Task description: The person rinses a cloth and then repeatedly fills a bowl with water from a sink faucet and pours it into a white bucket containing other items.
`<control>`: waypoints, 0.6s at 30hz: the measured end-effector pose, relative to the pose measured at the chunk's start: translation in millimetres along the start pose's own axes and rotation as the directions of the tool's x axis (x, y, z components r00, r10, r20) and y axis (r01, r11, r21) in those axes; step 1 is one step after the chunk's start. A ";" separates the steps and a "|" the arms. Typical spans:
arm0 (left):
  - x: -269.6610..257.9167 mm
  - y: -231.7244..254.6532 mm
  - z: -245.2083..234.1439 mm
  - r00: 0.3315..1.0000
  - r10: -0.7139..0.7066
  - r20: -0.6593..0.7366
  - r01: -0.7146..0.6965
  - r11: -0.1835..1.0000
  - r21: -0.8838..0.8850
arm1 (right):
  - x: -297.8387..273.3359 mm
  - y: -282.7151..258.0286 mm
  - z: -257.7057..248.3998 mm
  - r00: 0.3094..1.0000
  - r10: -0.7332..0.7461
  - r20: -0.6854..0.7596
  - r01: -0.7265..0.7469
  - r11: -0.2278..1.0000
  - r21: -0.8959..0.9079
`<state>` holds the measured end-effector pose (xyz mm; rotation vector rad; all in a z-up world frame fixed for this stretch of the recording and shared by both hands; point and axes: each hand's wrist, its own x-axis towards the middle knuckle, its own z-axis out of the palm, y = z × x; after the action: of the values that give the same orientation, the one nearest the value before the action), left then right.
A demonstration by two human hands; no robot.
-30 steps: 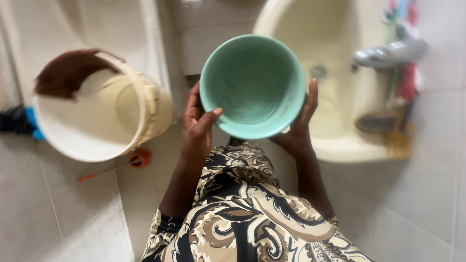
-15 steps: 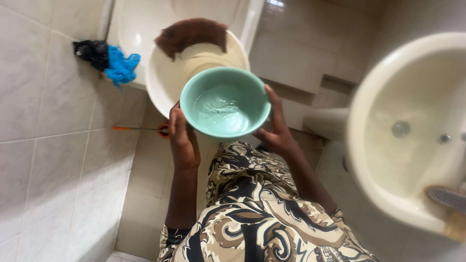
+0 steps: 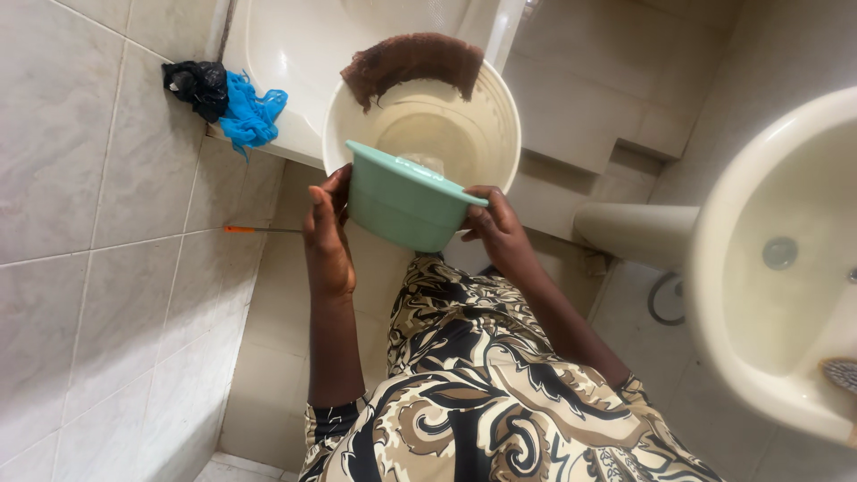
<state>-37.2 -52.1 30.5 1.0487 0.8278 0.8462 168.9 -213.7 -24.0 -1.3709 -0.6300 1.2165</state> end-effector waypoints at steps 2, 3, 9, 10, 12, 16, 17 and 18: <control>3.5 0.5 -0.8 1.000 0.003 0.002 -0.003 1.000 0.020 | 3.7 -1.7 4.2 0.998 0.011 -0.070 -0.011 1.000 0.004; 5.5 0.9 -0.3 1.000 0.016 0.003 -0.017 1.000 0.025 | 6.2 -2.4 6.2 0.997 0.007 -0.074 -0.007 1.000 0.004; 18.9 5.7 -4.0 0.995 0.032 0.096 -0.042 0.995 0.095 | 15.6 -5.0 8.4 0.991 -0.042 -0.126 0.044 0.999 0.009; 21.1 6.3 -4.0 0.990 0.044 0.132 -0.059 0.993 0.107 | 17.1 -4.7 8.2 0.990 -0.031 -0.140 0.037 0.999 0.036; 22.8 7.4 -2.9 0.987 0.054 0.153 -0.071 0.991 0.110 | 19.2 -3.3 8.0 0.989 -0.021 -0.149 0.030 0.998 0.064; 25.4 10.7 -0.1 0.983 0.051 0.177 -0.067 0.994 0.084 | 24.4 -0.9 8.7 0.989 -0.035 -0.143 0.049 0.994 0.099; 25.9 10.9 0.4 0.983 0.049 0.178 -0.065 0.994 0.085 | 24.2 -0.2 8.5 0.988 -0.032 -0.149 0.048 0.993 0.109; 26.4 10.7 1.1 0.986 0.042 0.164 -0.053 0.996 0.065 | 23.9 0.5 8.4 0.988 -0.030 -0.150 0.047 0.993 0.111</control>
<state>-26.7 -26.3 36.6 1.1864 0.7008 0.7650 168.8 -189.1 -30.1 -1.3328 -0.4735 1.0917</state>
